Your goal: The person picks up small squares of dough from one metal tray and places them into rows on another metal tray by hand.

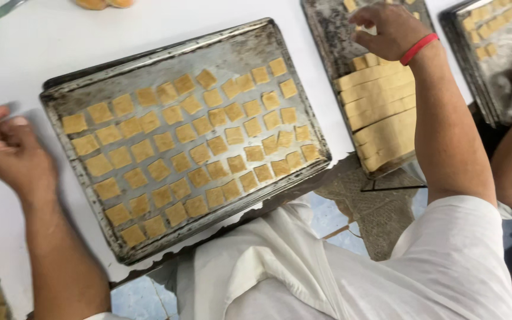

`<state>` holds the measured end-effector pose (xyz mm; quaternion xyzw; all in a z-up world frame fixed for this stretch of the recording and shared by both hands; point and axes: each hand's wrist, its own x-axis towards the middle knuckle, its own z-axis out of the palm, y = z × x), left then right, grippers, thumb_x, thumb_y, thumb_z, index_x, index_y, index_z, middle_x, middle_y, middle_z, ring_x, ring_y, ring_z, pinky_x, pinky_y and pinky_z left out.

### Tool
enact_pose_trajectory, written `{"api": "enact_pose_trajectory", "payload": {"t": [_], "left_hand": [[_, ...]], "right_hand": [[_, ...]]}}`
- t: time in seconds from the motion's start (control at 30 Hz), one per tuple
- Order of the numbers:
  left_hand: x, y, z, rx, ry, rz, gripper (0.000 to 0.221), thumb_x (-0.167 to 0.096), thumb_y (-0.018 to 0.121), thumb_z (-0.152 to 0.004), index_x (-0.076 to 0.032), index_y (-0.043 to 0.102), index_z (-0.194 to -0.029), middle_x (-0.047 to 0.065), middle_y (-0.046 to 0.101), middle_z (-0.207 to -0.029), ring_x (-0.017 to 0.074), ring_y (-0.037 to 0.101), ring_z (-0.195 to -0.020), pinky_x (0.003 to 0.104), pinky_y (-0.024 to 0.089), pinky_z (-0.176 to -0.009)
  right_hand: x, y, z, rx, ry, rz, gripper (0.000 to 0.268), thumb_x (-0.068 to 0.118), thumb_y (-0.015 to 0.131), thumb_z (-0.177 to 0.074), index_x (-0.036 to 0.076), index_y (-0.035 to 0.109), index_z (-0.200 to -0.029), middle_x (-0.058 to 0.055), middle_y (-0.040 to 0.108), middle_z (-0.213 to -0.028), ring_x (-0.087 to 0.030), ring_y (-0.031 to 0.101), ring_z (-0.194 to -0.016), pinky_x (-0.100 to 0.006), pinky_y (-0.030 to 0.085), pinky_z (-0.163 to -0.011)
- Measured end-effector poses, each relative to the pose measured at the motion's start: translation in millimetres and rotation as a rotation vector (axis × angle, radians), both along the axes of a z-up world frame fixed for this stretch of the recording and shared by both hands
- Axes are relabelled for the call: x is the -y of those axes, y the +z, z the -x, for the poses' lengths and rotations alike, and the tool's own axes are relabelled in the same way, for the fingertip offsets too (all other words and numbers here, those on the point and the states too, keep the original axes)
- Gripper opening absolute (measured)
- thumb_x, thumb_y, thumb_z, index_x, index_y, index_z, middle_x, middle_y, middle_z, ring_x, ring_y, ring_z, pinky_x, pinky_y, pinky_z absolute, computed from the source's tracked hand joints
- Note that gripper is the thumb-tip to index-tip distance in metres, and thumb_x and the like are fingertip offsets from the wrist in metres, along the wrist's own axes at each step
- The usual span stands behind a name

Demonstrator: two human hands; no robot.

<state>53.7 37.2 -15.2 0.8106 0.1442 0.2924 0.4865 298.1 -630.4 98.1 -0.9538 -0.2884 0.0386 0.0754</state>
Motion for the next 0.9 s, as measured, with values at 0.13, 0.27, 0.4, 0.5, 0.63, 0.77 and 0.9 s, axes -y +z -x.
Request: {"api": "enact_pose_trajectory", "payload": {"t": [0.13, 0.27, 0.4, 0.5, 0.63, 0.77, 0.9], "left_hand": [[-3, -15, 4, -0.026, 0.039, -0.17, 0.025, 0.003, 0.057, -0.108, 0.003, 0.061, -0.133, 0.001, 0.055, -0.1, 0.0081, 0.048, -0.083, 0.023, 0.044, -0.077], [1, -20, 7, -0.042, 0.016, -0.254, 0.025, 0.005, 0.055, -0.106, 0.004, 0.06, -0.131, 0.004, 0.061, -0.103, 0.0095, 0.051, -0.083, 0.024, 0.047, -0.078], [3, -20, 10, -0.046, 0.003, -0.294, 0.025, 0.005, 0.055, -0.106, 0.004, 0.06, -0.131, 0.005, 0.062, -0.102, 0.0105, 0.054, -0.083, 0.025, 0.048, -0.077], [5, -19, 9, -0.074, 0.021, -0.288, 0.023, 0.003, 0.058, -0.11, 0.004, 0.062, -0.132, 0.005, 0.064, -0.103, 0.0102, 0.058, -0.085, 0.025, 0.048, -0.075], [0, -27, 8, -0.006, -0.014, -0.342, 0.023, 0.007, 0.057, -0.106, 0.005, 0.061, -0.129, 0.008, 0.067, -0.103, 0.0125, 0.058, -0.085, 0.025, 0.05, -0.078], [-4, -33, 3, -0.002, 0.008, -0.257, 0.024, 0.006, 0.057, -0.104, 0.004, 0.064, -0.128, 0.008, 0.069, -0.1, 0.0122, 0.06, -0.083, 0.025, 0.051, -0.076], [2, -26, -1, -0.013, 0.039, -0.285, 0.022, 0.003, 0.063, -0.105, 0.003, 0.067, -0.127, 0.006, 0.071, -0.1, 0.0112, 0.064, -0.085, 0.026, 0.051, -0.074]], "right_hand": [[46, -22, -2, -0.141, -0.17, 0.107, 0.034, 0.021, 0.06, -0.102, 0.009, 0.069, -0.133, -0.018, 0.07, -0.123, -0.037, 0.067, -0.11, -0.048, 0.051, -0.099], [72, -41, 5, -0.072, -0.077, 0.117, 0.033, 0.015, 0.06, -0.101, 0.009, 0.072, -0.131, -0.018, 0.068, -0.129, -0.038, 0.062, -0.117, -0.048, 0.048, -0.103], [85, -40, 16, 0.062, -0.074, 0.131, 0.034, 0.008, 0.068, -0.091, 0.012, 0.077, -0.123, -0.016, 0.068, -0.132, -0.036, 0.061, -0.122, -0.046, 0.047, -0.107], [84, -38, 24, 0.077, -0.157, 0.081, 0.022, 0.011, 0.077, -0.09, 0.009, 0.078, -0.112, -0.015, 0.07, -0.124, -0.035, 0.064, -0.116, -0.045, 0.049, -0.105], [79, -29, 34, 0.116, -0.185, 0.005, 0.013, 0.011, 0.08, -0.092, 0.004, 0.073, -0.101, -0.014, 0.072, -0.114, -0.034, 0.067, -0.11, -0.045, 0.054, -0.099], [56, -17, 36, 0.088, -0.186, -0.07, 0.013, 0.008, 0.077, -0.099, 0.0, 0.067, -0.103, -0.014, 0.073, -0.106, -0.031, 0.07, -0.102, -0.043, 0.056, -0.09], [-8, -14, 32, -0.115, -0.058, -0.558, 0.017, 0.0, 0.072, -0.104, 0.0, 0.061, -0.117, -0.014, 0.071, -0.111, -0.02, 0.072, -0.105, -0.033, 0.06, -0.093]]}}
